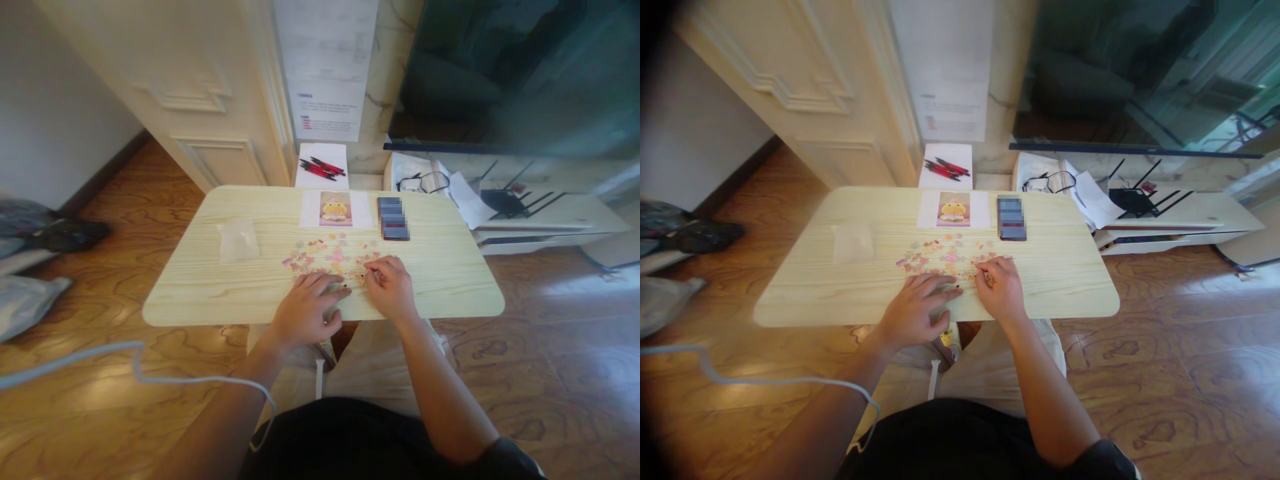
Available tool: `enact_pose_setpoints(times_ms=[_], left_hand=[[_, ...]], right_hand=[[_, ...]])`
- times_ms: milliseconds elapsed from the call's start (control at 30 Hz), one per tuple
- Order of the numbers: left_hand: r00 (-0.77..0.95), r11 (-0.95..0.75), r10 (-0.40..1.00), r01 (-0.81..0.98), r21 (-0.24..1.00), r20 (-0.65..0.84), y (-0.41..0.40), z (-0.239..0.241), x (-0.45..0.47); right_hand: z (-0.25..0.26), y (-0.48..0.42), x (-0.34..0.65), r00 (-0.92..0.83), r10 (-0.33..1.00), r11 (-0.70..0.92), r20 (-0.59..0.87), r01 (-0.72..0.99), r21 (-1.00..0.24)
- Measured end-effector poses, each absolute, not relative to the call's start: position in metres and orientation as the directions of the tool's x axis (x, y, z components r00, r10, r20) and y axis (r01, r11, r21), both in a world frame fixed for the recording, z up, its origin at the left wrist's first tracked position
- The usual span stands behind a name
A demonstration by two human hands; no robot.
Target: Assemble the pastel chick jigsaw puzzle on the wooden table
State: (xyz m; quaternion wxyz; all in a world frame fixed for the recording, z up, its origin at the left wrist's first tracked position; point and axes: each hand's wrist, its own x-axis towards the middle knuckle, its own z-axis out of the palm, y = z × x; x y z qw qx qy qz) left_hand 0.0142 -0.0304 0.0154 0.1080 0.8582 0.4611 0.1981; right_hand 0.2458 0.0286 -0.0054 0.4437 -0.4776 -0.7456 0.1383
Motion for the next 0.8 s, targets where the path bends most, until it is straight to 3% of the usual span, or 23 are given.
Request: enact_pose_setpoints(times_ms=[800], left_hand=[[0.491, -0.546, 0.838, 0.751, 0.371, 0.24, -0.0305, 0.0143, 0.014]], right_hand=[[-0.0058, 0.0286, 0.2455, -0.143, 0.84, 0.498, 0.524, 0.588, -0.637]])
